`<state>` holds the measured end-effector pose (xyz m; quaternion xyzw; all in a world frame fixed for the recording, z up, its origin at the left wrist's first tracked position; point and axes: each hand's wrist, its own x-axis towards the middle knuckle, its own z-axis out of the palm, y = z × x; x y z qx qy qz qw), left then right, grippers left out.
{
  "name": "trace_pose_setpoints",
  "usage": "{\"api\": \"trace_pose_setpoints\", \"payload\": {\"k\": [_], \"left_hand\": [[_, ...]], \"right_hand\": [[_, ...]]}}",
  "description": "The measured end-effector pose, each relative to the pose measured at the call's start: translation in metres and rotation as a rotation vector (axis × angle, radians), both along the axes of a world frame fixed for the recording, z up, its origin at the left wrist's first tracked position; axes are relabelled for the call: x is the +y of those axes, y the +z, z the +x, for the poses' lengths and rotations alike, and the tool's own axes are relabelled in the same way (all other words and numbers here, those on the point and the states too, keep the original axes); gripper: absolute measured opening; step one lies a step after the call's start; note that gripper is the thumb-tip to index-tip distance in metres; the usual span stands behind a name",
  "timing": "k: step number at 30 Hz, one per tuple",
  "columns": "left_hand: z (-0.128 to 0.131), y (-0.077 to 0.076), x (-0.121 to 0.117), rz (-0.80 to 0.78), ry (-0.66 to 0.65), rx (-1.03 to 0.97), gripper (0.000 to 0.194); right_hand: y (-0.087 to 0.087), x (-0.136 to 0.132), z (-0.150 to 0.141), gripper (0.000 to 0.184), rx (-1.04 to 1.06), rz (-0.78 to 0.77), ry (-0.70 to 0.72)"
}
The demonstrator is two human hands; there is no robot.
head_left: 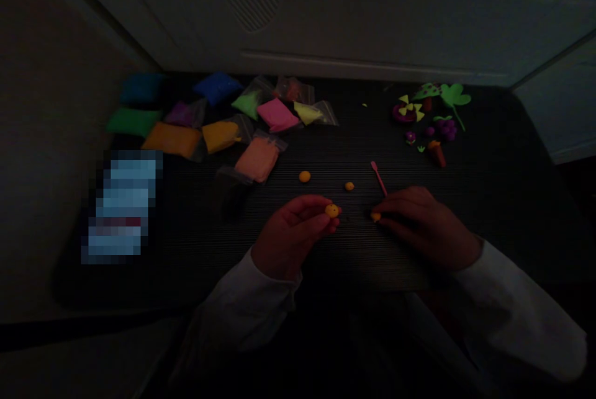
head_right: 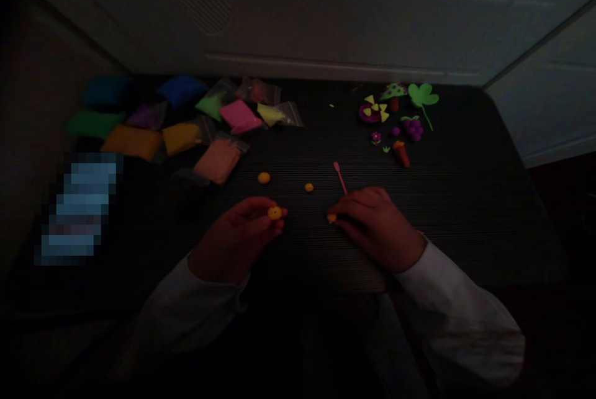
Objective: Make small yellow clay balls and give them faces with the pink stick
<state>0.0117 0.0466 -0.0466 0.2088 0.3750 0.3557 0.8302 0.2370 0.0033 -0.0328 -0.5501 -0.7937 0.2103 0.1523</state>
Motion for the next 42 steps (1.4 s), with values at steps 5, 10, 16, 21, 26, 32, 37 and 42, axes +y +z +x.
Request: {"api": "trace_pose_setpoints", "payload": {"k": [5,10,16,21,26,32,37,42], "left_hand": [[0.003,0.005,-0.002,-0.021,-0.028,-0.056,0.017],[0.010,0.011,-0.007,-0.016,-0.066,-0.220,0.018],[0.008,0.013,-0.009,0.022,-0.058,-0.278,0.024],[0.009,0.014,-0.009,0.004,-0.039,-0.234,0.023],[0.010,0.014,-0.010,0.020,-0.044,-0.219,0.023],[0.010,0.014,-0.010,0.028,-0.046,-0.249,0.022],[0.010,0.014,-0.010,0.027,-0.064,-0.298,0.021],[0.010,0.014,-0.010,0.029,-0.046,-0.298,0.021]], "right_hand": [[0.020,-0.003,-0.003,0.021,0.375,-0.162,-0.112],[0.030,0.002,-0.024,0.017,0.809,-0.348,-0.190],[0.028,0.009,-0.044,0.020,0.913,-0.451,-0.155],[0.027,0.006,-0.045,0.017,0.936,-0.419,-0.194],[0.025,0.005,-0.048,0.020,0.960,-0.320,-0.206],[0.022,0.004,-0.050,0.024,0.968,-0.260,-0.199],[0.024,0.002,-0.048,0.024,0.909,-0.218,-0.166],[0.025,-0.001,-0.047,0.023,0.860,-0.160,-0.190]]}}
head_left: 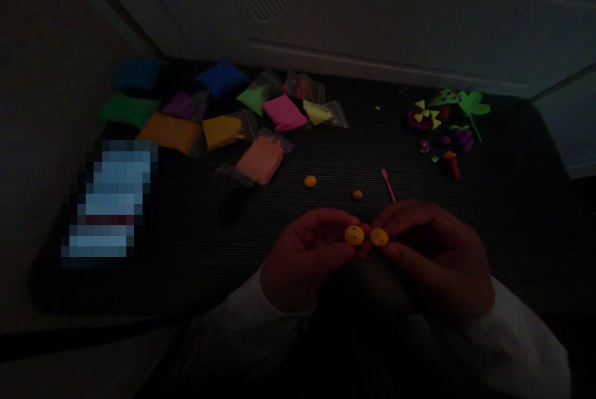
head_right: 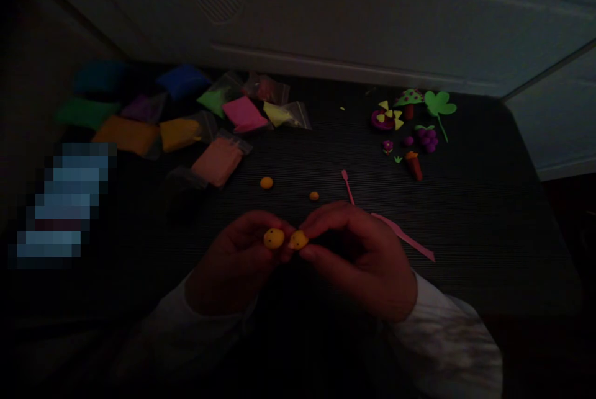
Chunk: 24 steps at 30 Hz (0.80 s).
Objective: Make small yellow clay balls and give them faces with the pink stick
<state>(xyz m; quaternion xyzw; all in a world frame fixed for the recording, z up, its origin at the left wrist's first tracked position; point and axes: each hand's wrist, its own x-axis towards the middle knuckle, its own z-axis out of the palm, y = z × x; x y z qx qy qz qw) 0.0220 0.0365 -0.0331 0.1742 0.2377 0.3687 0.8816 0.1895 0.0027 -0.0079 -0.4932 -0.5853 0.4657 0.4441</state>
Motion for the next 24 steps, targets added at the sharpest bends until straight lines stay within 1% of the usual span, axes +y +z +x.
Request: {"api": "trace_pose_setpoints", "payload": {"k": [3,8,13,15,20,24], "left_hand": [[0.000,-0.001,0.000,0.000,0.007,0.029,0.020],[0.000,-0.003,0.000,0.019,0.033,0.052,0.022],[0.000,-0.004,-0.002,0.065,0.064,0.040,0.024],[0.001,-0.004,-0.002,0.098,0.091,0.046,0.024],[0.001,-0.006,-0.003,0.177,0.143,0.127,0.024],[0.001,-0.006,-0.003,0.229,0.150,0.161,0.027]], "right_hand": [[-0.002,-0.001,-0.001,0.025,0.001,0.021,-0.032],[-0.002,-0.001,-0.003,0.033,0.096,0.016,-0.038],[-0.002,0.000,-0.005,0.030,0.071,0.036,-0.080],[-0.002,-0.001,-0.007,0.031,0.087,0.048,-0.104],[-0.005,-0.001,-0.011,0.033,0.066,0.091,-0.155],[-0.005,0.000,-0.013,0.033,0.026,0.123,-0.166]]}}
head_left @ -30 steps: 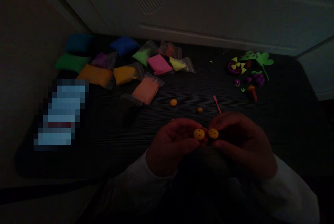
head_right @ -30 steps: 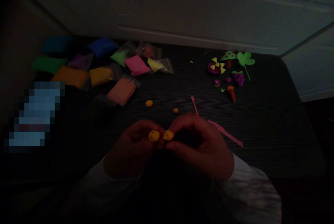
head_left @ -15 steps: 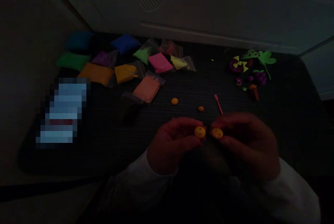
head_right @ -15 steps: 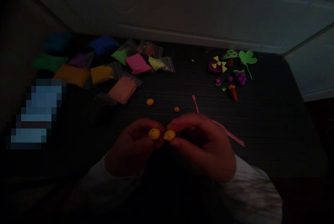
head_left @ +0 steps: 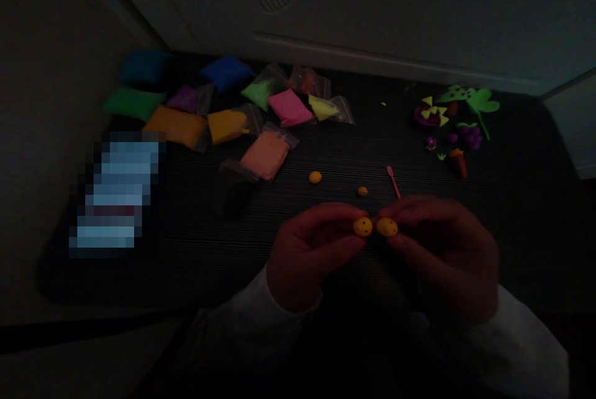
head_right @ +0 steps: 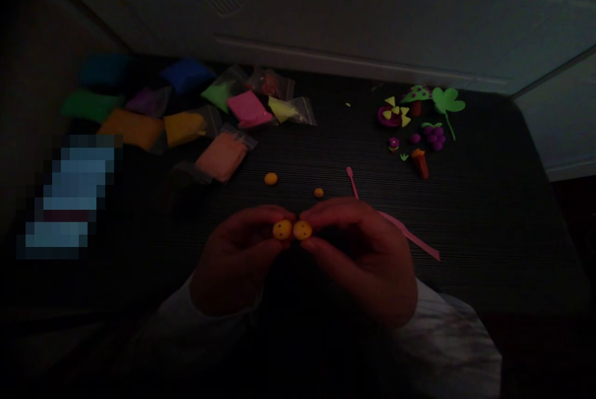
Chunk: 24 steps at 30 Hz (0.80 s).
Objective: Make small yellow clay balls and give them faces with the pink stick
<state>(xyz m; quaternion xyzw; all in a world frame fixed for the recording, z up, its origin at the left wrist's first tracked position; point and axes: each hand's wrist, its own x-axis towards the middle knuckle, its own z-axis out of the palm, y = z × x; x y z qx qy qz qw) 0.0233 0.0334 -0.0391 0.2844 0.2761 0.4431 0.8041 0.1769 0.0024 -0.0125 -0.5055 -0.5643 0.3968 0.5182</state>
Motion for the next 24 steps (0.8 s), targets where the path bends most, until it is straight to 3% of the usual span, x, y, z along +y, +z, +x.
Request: {"api": "trace_pose_setpoints", "payload": {"k": [6,24], "left_hand": [[-0.0006,-0.0015,-0.0008,0.052,0.034,0.022,0.024],[-0.0027,-0.0015,-0.0009,0.045,-0.021,0.035,0.022]], "right_hand": [[0.0004,-0.0012,-0.0003,0.033,-0.018,0.017,-0.010],[0.0002,-0.0020,0.0007,0.032,-0.107,0.022,-0.020]]}}
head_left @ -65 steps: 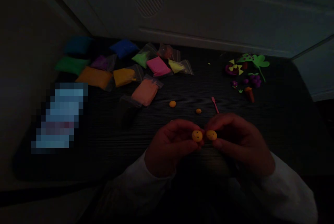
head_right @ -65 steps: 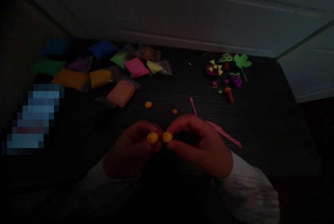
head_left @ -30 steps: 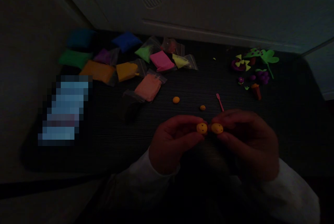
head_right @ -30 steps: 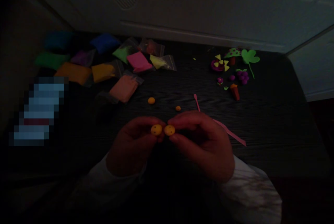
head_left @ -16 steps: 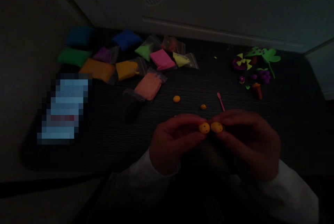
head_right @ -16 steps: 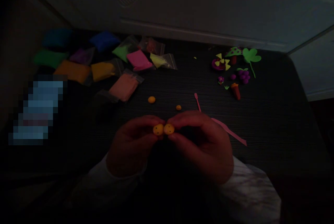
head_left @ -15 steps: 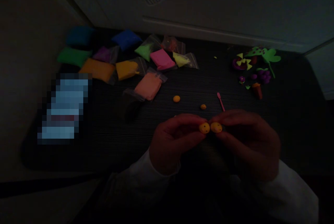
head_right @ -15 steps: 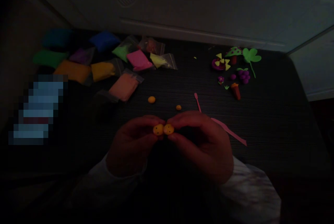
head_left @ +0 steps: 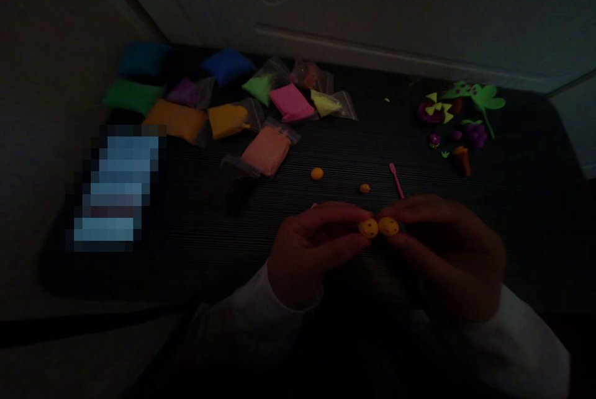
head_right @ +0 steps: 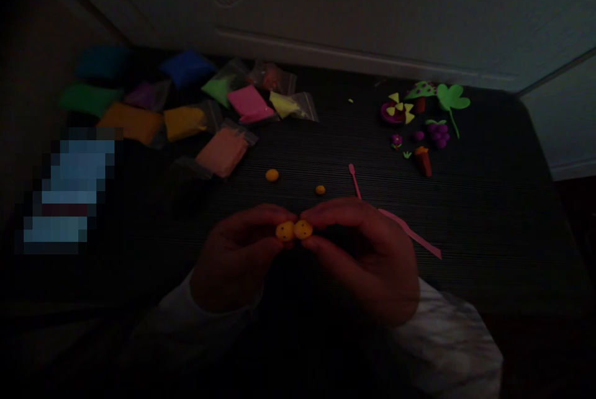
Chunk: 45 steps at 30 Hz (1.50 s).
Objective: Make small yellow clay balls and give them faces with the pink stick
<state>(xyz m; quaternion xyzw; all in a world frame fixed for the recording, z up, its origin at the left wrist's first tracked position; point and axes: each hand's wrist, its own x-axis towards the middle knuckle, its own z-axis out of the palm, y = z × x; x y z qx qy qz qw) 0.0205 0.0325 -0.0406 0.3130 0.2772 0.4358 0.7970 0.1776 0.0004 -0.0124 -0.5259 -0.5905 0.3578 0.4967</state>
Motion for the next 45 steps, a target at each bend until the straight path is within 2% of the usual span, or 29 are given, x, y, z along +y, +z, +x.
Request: {"api": "trace_pose_setpoints", "payload": {"k": [15,20,31,45], "left_hand": [[-0.0003,0.0005,0.0004,0.012,0.012,0.084,0.018],[-0.0003,0.0011,-0.0003,-0.022,0.013,0.056,0.019],[0.0002,0.0016,0.0007,-0.045,0.004,0.028,0.019],[-0.0005,0.0004,-0.0003,0.036,0.022,0.125,0.019]], "right_hand": [[0.0009,0.0005,0.0006,0.035,-0.091,0.034,0.007],[0.0012,0.0007,0.0007,0.039,-0.055,0.019,0.035],[-0.0007,0.0004,-0.0043,0.044,0.104,-0.001,-0.031],[-0.0013,-0.0025,-0.0021,0.046,-0.046,0.024,-0.048]]}}
